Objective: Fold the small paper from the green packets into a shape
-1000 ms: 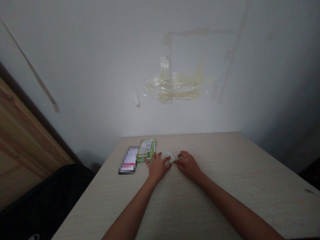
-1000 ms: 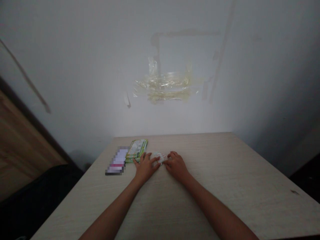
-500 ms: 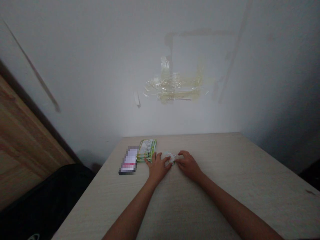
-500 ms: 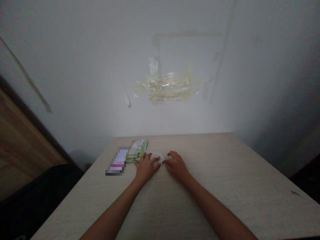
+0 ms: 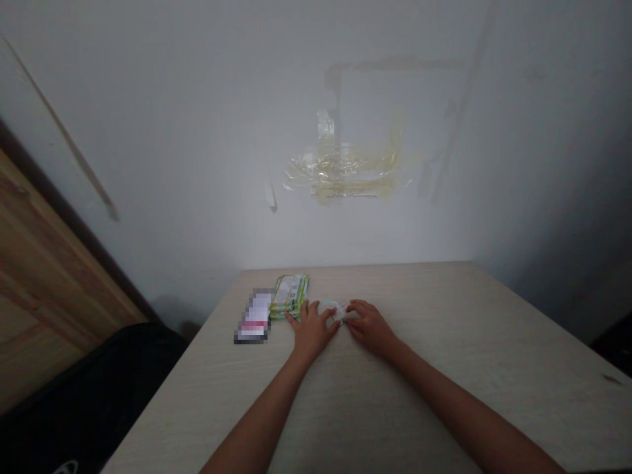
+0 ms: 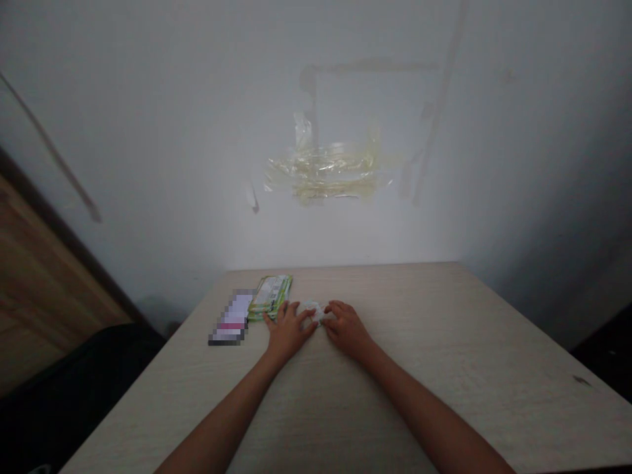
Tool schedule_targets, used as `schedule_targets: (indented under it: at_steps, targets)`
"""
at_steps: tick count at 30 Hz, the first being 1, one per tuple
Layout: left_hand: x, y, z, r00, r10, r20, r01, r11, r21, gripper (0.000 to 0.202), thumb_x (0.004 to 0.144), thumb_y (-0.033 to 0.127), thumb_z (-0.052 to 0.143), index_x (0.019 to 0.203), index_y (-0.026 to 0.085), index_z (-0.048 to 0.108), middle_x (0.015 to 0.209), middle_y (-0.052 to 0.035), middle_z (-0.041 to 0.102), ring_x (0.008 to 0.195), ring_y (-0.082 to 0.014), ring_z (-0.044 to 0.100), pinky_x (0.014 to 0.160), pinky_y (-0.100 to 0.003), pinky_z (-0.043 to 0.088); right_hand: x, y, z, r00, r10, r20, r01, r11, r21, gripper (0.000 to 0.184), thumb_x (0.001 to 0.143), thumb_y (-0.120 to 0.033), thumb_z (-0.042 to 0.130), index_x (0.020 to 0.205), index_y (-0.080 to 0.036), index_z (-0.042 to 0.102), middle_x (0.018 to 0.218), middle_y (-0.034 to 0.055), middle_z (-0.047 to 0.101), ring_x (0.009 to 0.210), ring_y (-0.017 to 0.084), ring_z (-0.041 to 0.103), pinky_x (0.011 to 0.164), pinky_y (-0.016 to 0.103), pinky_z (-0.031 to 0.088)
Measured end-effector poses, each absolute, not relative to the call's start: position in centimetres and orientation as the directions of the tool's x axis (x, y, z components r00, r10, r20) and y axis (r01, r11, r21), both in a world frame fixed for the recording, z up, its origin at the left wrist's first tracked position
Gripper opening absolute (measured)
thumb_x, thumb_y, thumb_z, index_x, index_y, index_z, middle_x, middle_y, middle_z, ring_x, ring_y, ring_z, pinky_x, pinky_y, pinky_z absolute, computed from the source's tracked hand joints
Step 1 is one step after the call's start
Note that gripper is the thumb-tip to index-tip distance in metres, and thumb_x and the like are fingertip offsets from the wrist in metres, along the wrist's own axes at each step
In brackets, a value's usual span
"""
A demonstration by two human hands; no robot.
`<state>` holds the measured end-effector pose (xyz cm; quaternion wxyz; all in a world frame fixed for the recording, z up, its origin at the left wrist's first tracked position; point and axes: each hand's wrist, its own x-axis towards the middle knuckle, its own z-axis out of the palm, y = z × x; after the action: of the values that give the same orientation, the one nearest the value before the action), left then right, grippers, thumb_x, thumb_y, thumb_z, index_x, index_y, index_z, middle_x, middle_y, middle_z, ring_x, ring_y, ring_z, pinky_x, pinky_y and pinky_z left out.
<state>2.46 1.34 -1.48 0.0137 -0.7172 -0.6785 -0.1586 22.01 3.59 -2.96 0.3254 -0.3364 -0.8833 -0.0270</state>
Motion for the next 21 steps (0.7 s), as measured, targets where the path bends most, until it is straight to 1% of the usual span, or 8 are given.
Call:
schedule_targets:
  at_steps: [6, 11, 14, 19, 21]
  targets:
    - [2.62, 1.16, -1.05, 0.016, 0.977, 0.214, 0.977, -0.061, 0.206, 0.042, 0.083, 0.061, 0.051, 0.122, 0.048, 0.058, 0.143, -0.0026, 0.046, 0.139, -0.0363, 0.024, 0.104, -0.075, 0.002, 22.01, 3.18, -2.26, -0.6, 0.556, 0.575, 0.573, 0.801, -0.176, 0.02, 0.083, -0.014, 0.061, 0.095, -0.025, 0.073, 0.111, 0.0068, 0.063, 0.123, 0.026, 0.048, 0.102, 0.045, 0.041]
    - [2.43, 1.34, -1.51, 0.022, 0.968, 0.25, 0.976, -0.076, 0.206, 0.041, 0.082, 0.061, 0.052, 0.121, 0.048, 0.059, 0.142, -0.0032, 0.048, 0.138, -0.0365, 0.025, 0.103, -0.076, 0.002, 21.99, 3.02, -2.19, -0.61, 0.552, 0.568, 0.551, 0.811, -0.196, 0.021, 0.082, -0.014, 0.061, 0.094, -0.026, 0.074, 0.111, 0.0064, 0.063, 0.122, 0.025, 0.048, 0.102, 0.044, 0.041]
    - [2.29, 1.41, -1.64, 0.033, 0.967, 0.253, 0.976, -0.085, 0.2, 0.041, 0.083, 0.062, 0.05, 0.121, 0.049, 0.058, 0.142, -0.0025, 0.047, 0.138, -0.036, 0.025, 0.103, -0.076, 0.003, 21.99, 3.05, -2.36, -0.585, 0.568, 0.578, 0.553, 0.801, -0.227, 0.021, 0.082, -0.013, 0.063, 0.094, -0.025, 0.074, 0.111, 0.0068, 0.063, 0.12, 0.024, 0.049, 0.102, 0.044, 0.041]
    - [2.34, 1.29, -1.34, 0.021, 0.976, 0.217, 0.975, -0.068, 0.21, 0.042, 0.082, 0.061, 0.052, 0.122, 0.047, 0.058, 0.144, -0.0021, 0.046, 0.139, -0.0352, 0.023, 0.106, -0.073, 0.003, 22.11, 3.32, -2.58, -0.484, 0.624, 0.613, 0.577, 0.754, -0.313, 0.02, 0.081, -0.013, 0.063, 0.092, -0.025, 0.074, 0.109, 0.0082, 0.062, 0.11, 0.022, 0.054, 0.097, 0.041, 0.045]
    - [2.4, 1.26, -1.26, 0.015, 0.977, 0.212, 0.975, -0.062, 0.213, 0.042, 0.082, 0.06, 0.052, 0.122, 0.047, 0.058, 0.145, -0.0022, 0.045, 0.14, -0.0356, 0.022, 0.105, -0.074, 0.002, 22.12, 3.38, -2.59, -0.477, 0.63, 0.613, 0.578, 0.75, -0.322, 0.019, 0.08, -0.013, 0.063, 0.091, -0.025, 0.074, 0.108, 0.008, 0.062, 0.109, 0.022, 0.055, 0.095, 0.04, 0.045]
